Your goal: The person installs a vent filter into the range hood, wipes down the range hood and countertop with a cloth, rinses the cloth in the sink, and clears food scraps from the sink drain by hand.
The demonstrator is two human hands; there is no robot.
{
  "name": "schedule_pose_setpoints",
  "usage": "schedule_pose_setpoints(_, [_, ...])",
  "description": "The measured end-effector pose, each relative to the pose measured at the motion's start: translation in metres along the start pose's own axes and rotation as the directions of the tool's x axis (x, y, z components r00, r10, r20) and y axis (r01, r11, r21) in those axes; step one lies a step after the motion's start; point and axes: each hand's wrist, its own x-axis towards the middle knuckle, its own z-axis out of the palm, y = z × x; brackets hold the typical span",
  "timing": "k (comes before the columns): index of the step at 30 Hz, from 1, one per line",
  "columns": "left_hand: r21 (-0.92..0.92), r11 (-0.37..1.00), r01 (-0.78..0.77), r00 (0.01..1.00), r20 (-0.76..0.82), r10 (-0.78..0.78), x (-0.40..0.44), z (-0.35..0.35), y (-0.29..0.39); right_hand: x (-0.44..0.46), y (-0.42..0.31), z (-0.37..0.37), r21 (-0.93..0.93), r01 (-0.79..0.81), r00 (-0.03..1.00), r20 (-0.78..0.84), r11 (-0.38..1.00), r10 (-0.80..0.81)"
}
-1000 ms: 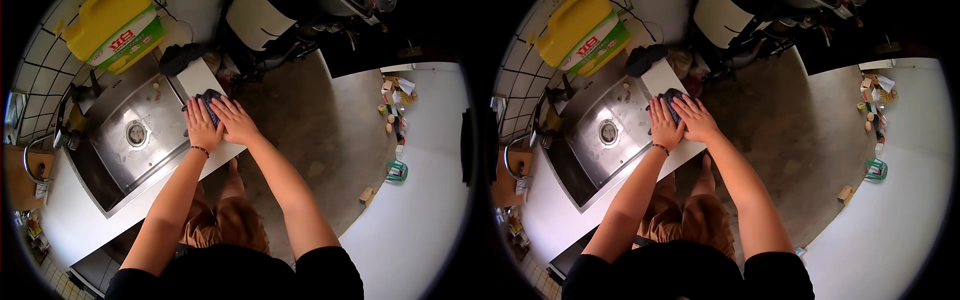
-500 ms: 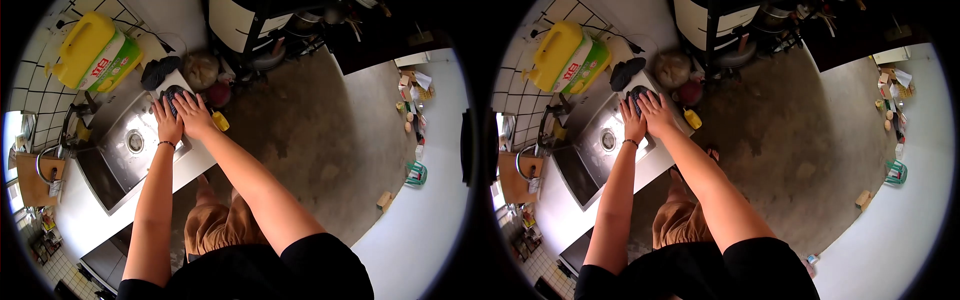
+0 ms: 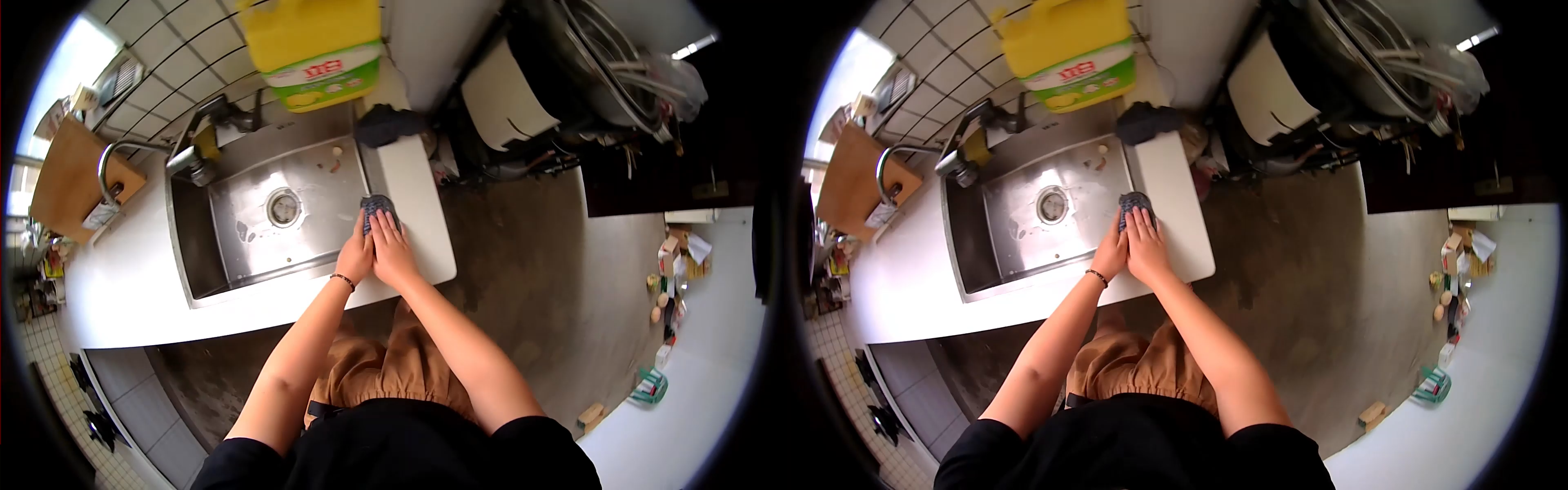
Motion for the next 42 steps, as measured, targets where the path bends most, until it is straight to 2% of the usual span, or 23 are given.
schedule_pose_setpoints(2, [-0.289,0.956,-0.053,0.997,-0.072,0.033,0.004,-0.022,-0.03,0.019,-0.028,-0.014,-0.012,0.083,0.991,0.11,0.996,-0.081])
schedule_pose_setpoints(5, [-0.68,0.731,0.057,0.982,-0.092,-0.163,-0.001,-0.083,-0.059,0.08,-0.073,-0.034,0.053,0.191,0.965,0.174,0.98,-0.198])
schedule_pose_setpoints(6, [-0.819,0.57,0.064,0.983,-0.048,-0.178,-0.007,-0.109,-0.058,0.109,-0.081,-0.021,0.093,0.256,0.966,0.018,0.962,-0.259])
schedule_pose_setpoints(7, [-0.861,0.502,0.083,0.973,-0.038,-0.226,-0.012,-0.134,-0.056,0.141,-0.107,-0.036,0.124,0.117,0.982,0.133,0.985,-0.133])
schedule_pose_setpoints(9, [-0.906,0.414,0.086,0.968,-0.024,-0.252,-0.019,-0.178,-0.063,0.203,-0.135,-0.022,-0.015,0.086,0.996,0.039,0.996,-0.085])
schedule_pose_setpoints(10, [-0.914,0.388,0.122,0.955,0.002,-0.296,-0.021,-0.196,-0.068,0.232,-0.154,-0.03,-0.096,0.034,0.993,0.119,0.995,-0.022])
schedule_pose_setpoints(11, [-0.934,0.339,0.115,0.965,0.024,-0.262,-0.024,-0.21,-0.077,0.259,-0.162,-0.023,-0.141,0.021,0.995,0.098,0.99,-0.007])
schedule_pose_setpoints(13, [-0.979,0.12,0.164,0.951,0.124,-0.284,-0.021,-0.228,-0.096,0.297,-0.177,-0.017,-0.24,-0.083,0.984,0.136,0.967,0.119])
schedule_pose_setpoints(15, [-0.975,0.061,0.213,0.94,0.188,-0.284,-0.019,-0.241,-0.105,0.317,-0.185,-0.01,-0.412,-0.17,0.93,0.233,0.895,0.284])
schedule_pose_setpoints(17, [-0.965,-0.005,0.261,0.923,0.251,-0.293,-0.022,-0.25,-0.093,0.314,-0.184,-0.004,-0.524,-0.074,0.934,0.262,0.848,0.244])
schedule_pose_setpoints(18, [-0.961,0.034,0.275,0.914,0.25,-0.321,-0.023,-0.251,-0.086,0.312,-0.183,-0.002,-0.578,-0.027,0.933,0.277,0.815,0.228])
schedule_pose_setpoints(21, [-0.937,-0.022,0.348,0.875,0.333,-0.352,-0.013,-0.249,-0.084,0.306,-0.18,0.007,-0.575,-0.04,0.933,0.271,0.817,0.236])
schedule_pose_setpoints(24, [-0.927,-0.004,0.375,0.87,0.354,-0.343,-0.007,-0.245,-0.074,0.293,-0.188,0.009,-0.511,-0.101,0.921,0.277,0.854,0.275])
schedule_pose_setpoints(27, [-0.921,-0.001,0.39,0.879,0.372,-0.299,0.003,-0.239,-0.072,0.26,-0.163,0.046,-0.214,-0.04,0.958,0.27,0.976,0.099])
schedule_pose_setpoints(28, [-0.918,0.014,0.397,0.885,0.379,-0.27,0.005,-0.239,-0.069,0.248,-0.136,0.077,0.037,0.022,0.956,0.291,0.999,-0.032])
schedule_pose_setpoints(29, [-0.915,0.028,0.402,0.891,0.384,-0.24,0.007,-0.239,-0.067,0.238,-0.117,0.098,0.286,0.081,0.945,0.282,0.955,-0.165])
schedule_pose_setpoints(32, [-0.917,0.18,0.355,0.93,0.328,-0.163,0.015,-0.241,-0.061,0.198,-0.155,0.071,0.503,-0.221,0.941,0.334,0.835,0.048])
schedule_pose_setpoints(33, [-0.913,0.23,0.337,0.94,0.312,-0.137,0.017,-0.241,-0.06,0.192,-0.151,0.076,0.551,-0.199,0.958,0.283,0.81,0.043])
schedule_pose_setpoints(35, [-0.832,0.47,0.293,0.956,0.263,-0.13,0.022,-0.244,-0.067,0.181,-0.137,0.091,0.643,-0.144,0.984,0.174,0.752,0.039])
schedule_pose_setpoints(38, [-0.648,0.691,0.321,0.942,0.293,-0.163,0.015,-0.258,-0.061,0.17,-0.184,0.055,0.769,-0.311,0.946,0.304,0.558,0.109])
schedule_pose_setpoints(41, [-0.737,0.637,0.226,0.97,0.231,-0.077,0.015,-0.255,-0.07,0.167,-0.183,0.063,0.661,-0.348,0.928,0.345,0.665,0.143])
schedule_pose_setpoints(42, [-0.778,0.579,0.244,0.965,0.254,-0.066,0.015,-0.255,-0.073,0.167,-0.186,0.064,0.664,-0.32,0.941,0.308,0.676,0.142])
